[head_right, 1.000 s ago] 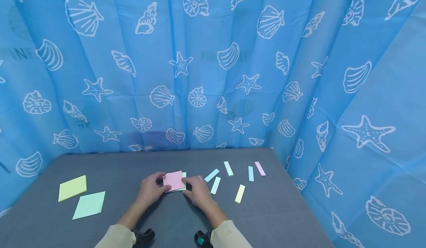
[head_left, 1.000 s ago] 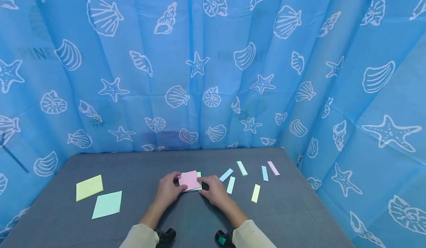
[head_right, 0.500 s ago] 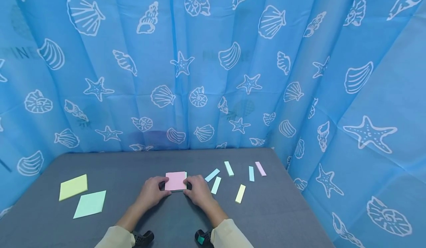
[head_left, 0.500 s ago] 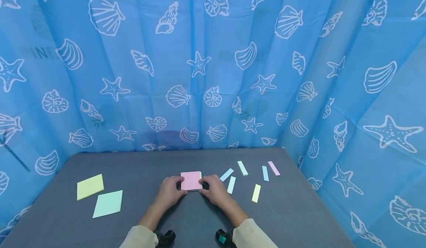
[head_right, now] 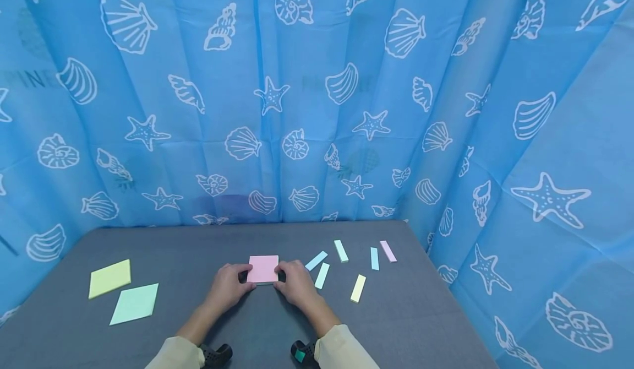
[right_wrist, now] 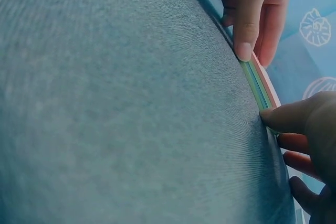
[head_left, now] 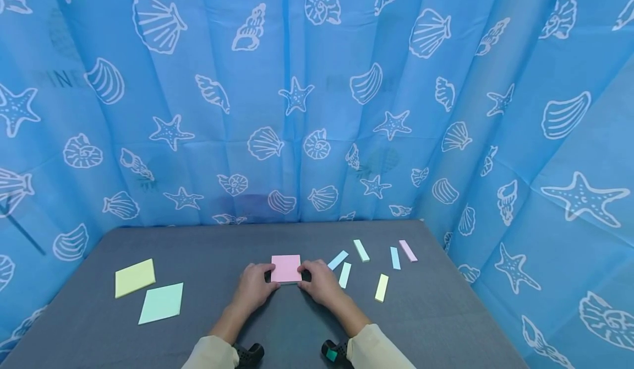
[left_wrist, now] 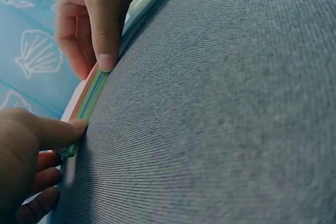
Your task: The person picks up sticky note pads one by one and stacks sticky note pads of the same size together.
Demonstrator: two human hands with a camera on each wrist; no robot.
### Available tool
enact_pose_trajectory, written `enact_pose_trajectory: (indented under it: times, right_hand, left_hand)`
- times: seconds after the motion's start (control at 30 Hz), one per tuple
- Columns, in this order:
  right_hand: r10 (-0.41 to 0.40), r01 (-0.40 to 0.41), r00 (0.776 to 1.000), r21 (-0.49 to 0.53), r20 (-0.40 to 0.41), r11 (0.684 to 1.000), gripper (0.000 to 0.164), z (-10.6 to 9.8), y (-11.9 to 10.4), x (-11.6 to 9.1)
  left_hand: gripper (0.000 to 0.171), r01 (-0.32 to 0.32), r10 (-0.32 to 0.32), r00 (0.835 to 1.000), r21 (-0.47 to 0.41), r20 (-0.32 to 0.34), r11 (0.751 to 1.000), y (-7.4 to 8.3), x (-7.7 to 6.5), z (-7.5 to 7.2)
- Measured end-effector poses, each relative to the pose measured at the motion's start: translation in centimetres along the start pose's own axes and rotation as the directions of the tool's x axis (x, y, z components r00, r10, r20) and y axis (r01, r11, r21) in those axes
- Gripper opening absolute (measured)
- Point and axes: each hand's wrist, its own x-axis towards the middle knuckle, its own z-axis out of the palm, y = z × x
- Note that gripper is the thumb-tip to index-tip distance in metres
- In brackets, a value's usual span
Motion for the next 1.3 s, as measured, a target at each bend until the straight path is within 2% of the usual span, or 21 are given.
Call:
enact_pose_trajectory:
  times: [0.27,0.57,0.73,0.9,1.03,1.17,1.3]
  right_hand:
    - [-0.003,0.003,1.0,-0.015,-0.008,1.0,0.022,0.0,-0.1,0.2]
    - [-0.016,0.016,1.0,-0.023,-0.014,1.0,0.022,0.1,0.0,0.2]
    - [-0.01,0.01,1.0,-0.018,-0.013,1.0,0.022,0.2,-0.1,0.1]
    - [-0.009,0.009,1.0,-0.016,-0.017,1.0,0.022,0.5,0.0,0.0]
    - [-0.024,0.024,0.999,-0.013,-0.039,1.0,0.023,0.6,0.2,-0.1]
    - [-0.025,0.025,0.999,-0.013,-0.048,1.0,0.022,0.6,0.4,-0.1]
    - [-0.032,0.032,0.998,-0.003,-0.048,0.999,0.022,0.4,0.3,-0.1]
  left_hand:
    - [0.044,-0.007,0.007,0.999,-0.004,-0.033,1.0,-0.2,-0.1,0.1]
    - [0.043,-0.004,0.003,0.999,-0.015,-0.034,1.0,-0.3,-0.5,0.1]
    - [0.043,-0.028,0.025,0.999,-0.071,-0.034,0.997,-1.0,-0.8,0.0]
    - [0.039,-0.041,0.038,0.999,-0.146,-0.026,0.988,-2.0,-1.7,-0.7]
    - [0.034,-0.024,0.019,0.999,-0.179,-0.028,0.983,-2.4,-2.4,-1.5]
    - [0.032,-0.013,0.008,0.999,-0.182,-0.031,0.983,-3.1,-2.9,-2.6]
    - [0.031,-0.002,-0.004,0.999,-0.145,-0.036,0.989,-4.3,-3.3,-3.6]
